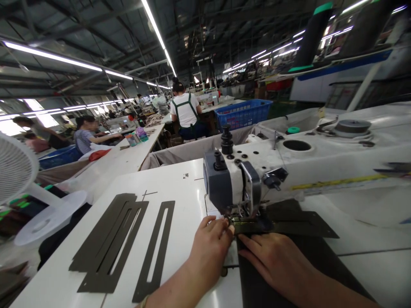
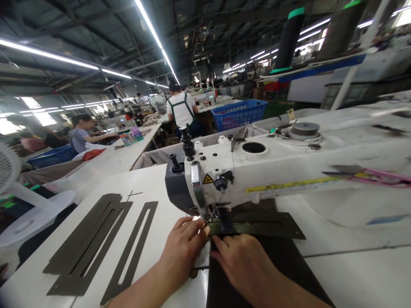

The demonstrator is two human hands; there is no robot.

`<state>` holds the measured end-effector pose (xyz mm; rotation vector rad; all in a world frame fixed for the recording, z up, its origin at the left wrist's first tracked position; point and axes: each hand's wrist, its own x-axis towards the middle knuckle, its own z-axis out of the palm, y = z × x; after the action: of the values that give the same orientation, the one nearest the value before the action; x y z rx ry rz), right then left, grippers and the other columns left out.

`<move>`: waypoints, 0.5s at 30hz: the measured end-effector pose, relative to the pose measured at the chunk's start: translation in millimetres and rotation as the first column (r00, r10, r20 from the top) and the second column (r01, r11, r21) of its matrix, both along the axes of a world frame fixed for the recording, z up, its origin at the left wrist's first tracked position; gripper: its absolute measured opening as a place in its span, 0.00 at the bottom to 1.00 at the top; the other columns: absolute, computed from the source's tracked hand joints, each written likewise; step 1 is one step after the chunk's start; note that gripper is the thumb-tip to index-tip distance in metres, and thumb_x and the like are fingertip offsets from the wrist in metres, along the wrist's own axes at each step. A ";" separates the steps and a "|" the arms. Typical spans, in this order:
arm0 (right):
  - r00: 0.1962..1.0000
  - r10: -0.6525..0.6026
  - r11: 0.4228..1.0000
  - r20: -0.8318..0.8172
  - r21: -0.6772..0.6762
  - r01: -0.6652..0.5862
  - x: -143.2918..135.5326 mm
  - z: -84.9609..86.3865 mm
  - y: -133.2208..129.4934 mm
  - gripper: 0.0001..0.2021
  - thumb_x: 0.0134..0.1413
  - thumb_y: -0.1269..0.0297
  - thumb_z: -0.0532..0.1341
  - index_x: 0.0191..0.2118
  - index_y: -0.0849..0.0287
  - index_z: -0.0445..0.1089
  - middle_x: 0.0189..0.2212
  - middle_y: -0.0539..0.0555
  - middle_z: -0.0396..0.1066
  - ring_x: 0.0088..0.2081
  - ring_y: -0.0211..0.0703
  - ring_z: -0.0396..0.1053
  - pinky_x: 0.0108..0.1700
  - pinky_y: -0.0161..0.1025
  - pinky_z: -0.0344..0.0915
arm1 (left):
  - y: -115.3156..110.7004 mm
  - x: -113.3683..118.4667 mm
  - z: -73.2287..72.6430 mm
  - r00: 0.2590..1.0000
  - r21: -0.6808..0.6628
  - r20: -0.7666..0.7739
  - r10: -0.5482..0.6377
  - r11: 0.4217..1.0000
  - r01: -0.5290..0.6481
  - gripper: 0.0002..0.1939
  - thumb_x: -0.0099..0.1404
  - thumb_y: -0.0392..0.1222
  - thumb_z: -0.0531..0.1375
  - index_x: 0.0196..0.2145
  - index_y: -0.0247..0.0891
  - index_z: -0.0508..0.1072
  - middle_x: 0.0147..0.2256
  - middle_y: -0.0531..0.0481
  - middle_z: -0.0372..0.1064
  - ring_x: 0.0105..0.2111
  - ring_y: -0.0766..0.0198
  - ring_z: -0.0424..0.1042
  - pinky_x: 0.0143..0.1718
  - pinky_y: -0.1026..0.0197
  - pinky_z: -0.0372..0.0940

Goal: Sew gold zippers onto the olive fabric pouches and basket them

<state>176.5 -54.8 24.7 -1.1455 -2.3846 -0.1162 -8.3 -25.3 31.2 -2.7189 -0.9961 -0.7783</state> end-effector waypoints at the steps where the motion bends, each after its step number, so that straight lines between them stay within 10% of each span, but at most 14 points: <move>1: 1.000 -0.005 0.999 -0.019 0.043 0.006 0.0 2.5 -0.1 0.10 0.57 0.72 0.52 0.36 0.58 0.71 0.21 0.49 0.69 0.21 0.39 0.67 0.25 0.37 0.60 | 0.2 1.2 0.7 1.000 0.008 -0.025 0.010 1.000 -0.009 0.08 0.67 0.33 0.52 0.41 0.34 0.69 0.39 0.44 0.70 0.39 0.60 0.70 0.45 0.53 0.64; 6: 0.990 -0.117 0.949 -0.082 0.283 0.136 -2.7 5.6 6.9 0.13 0.59 0.73 0.49 0.38 0.65 0.72 0.33 0.58 0.73 0.36 0.48 0.70 0.42 0.46 0.64 | 0.3 5.2 5.0 0.997 0.046 -0.080 -0.002 0.999 0.006 0.08 0.66 0.31 0.52 0.39 0.32 0.69 0.37 0.43 0.69 0.37 0.59 0.70 0.45 0.53 0.65; 15: 0.999 -0.051 0.996 0.000 0.072 0.051 0.0 -3.6 14.4 0.14 0.56 0.76 0.50 0.43 0.70 0.71 0.44 0.63 0.71 0.48 0.50 0.66 0.53 0.47 0.62 | -0.8 4.9 7.0 0.999 -0.002 -0.036 -0.025 1.000 0.025 0.10 0.68 0.31 0.49 0.39 0.34 0.69 0.39 0.43 0.71 0.41 0.58 0.70 0.45 0.51 0.64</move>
<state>176.5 -40.4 21.1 -1.1728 -2.3339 -0.2185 -3.5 -26.1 38.1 -2.7421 -0.9571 -0.7303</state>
